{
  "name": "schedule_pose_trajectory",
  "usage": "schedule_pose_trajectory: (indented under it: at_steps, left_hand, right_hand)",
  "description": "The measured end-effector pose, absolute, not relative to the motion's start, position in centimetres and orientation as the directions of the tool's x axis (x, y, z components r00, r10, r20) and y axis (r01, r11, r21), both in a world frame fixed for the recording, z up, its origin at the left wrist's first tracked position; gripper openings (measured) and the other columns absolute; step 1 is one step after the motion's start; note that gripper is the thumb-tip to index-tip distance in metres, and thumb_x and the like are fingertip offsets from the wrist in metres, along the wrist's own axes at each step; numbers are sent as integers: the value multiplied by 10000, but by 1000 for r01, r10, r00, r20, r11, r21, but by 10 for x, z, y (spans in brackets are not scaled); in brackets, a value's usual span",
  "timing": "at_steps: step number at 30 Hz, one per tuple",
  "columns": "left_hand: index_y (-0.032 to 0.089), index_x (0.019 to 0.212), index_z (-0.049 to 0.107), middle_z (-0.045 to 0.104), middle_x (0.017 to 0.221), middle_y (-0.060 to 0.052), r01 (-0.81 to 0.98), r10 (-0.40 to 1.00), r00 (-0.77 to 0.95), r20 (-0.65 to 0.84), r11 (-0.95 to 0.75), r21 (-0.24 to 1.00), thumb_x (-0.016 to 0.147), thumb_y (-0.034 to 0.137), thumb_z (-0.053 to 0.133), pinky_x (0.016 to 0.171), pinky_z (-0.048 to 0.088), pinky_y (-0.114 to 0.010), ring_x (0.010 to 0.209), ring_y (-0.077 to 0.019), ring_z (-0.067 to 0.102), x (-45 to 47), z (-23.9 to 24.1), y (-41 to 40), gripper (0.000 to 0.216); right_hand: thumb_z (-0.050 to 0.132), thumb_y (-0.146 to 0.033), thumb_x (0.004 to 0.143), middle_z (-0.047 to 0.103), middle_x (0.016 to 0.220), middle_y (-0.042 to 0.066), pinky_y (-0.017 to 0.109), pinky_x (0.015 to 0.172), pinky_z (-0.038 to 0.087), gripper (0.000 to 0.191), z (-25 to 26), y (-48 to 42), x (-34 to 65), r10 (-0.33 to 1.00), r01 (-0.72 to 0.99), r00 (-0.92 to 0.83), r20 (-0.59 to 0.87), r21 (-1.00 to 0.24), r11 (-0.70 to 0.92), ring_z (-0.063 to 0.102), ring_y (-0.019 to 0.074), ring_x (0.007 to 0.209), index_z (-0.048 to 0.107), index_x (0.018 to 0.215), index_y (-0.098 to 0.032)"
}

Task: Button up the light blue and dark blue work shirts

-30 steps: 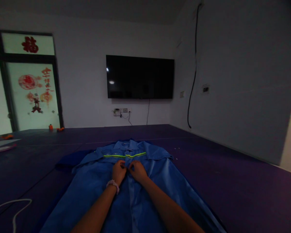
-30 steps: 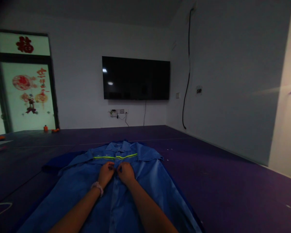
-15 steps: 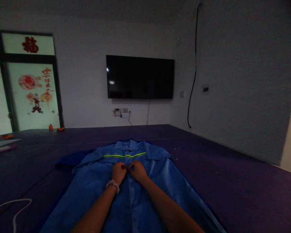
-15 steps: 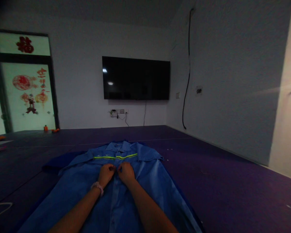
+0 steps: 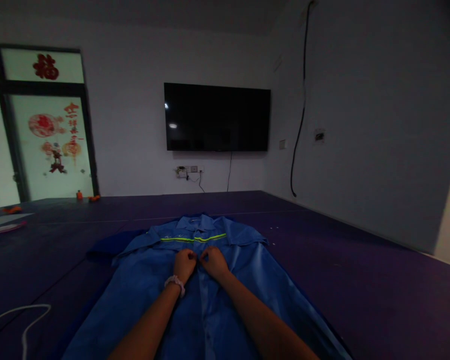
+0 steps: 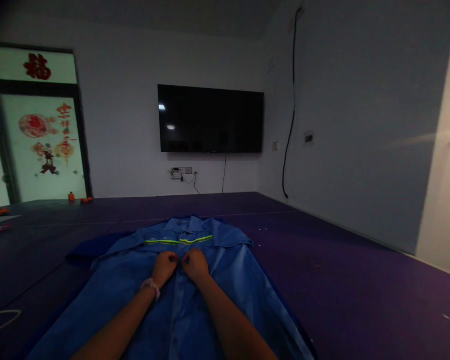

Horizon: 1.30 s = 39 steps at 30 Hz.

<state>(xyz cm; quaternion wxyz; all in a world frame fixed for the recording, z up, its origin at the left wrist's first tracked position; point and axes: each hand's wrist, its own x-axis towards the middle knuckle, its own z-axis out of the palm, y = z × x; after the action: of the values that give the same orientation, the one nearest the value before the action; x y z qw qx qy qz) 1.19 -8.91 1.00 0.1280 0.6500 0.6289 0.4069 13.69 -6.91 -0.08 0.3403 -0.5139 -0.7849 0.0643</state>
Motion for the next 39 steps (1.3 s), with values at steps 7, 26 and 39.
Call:
schedule_pose_trajectory:
  at_steps: [7,26,39]
  left_hand:
    - [135,716,691,700,757,-63,721,919,-119,376,-181,669,723,70,532,664,425,-208,719,-150,634,13,12,-91,171]
    - [125,746,702,707,783,-80,734,922,-103,372,-183,654,732,65,520,662,423,-207,733,-155,641,13,12,-91,192]
    - [133,714,702,707,773,-80,734,921,-102,376,-185,654,727,85,519,679,429,-225,740,-166,645,12,11,-90,190]
  right_hand:
    - [559,-132,695,690,860,71,227,760,416,135,-2,-70,137,859,777,-212,467,-452,438,619,188,854,683,740,-163]
    - [551,-130,684,689,832,82,218,741,415,130,-1,-74,137,857,786,-188,480,-449,424,621,186,829,674,724,-145]
    - [551,-122,686,695,850,72,216,749,420,147,0,-74,137,860,773,-194,472,-466,431,626,178,833,685,734,-157]
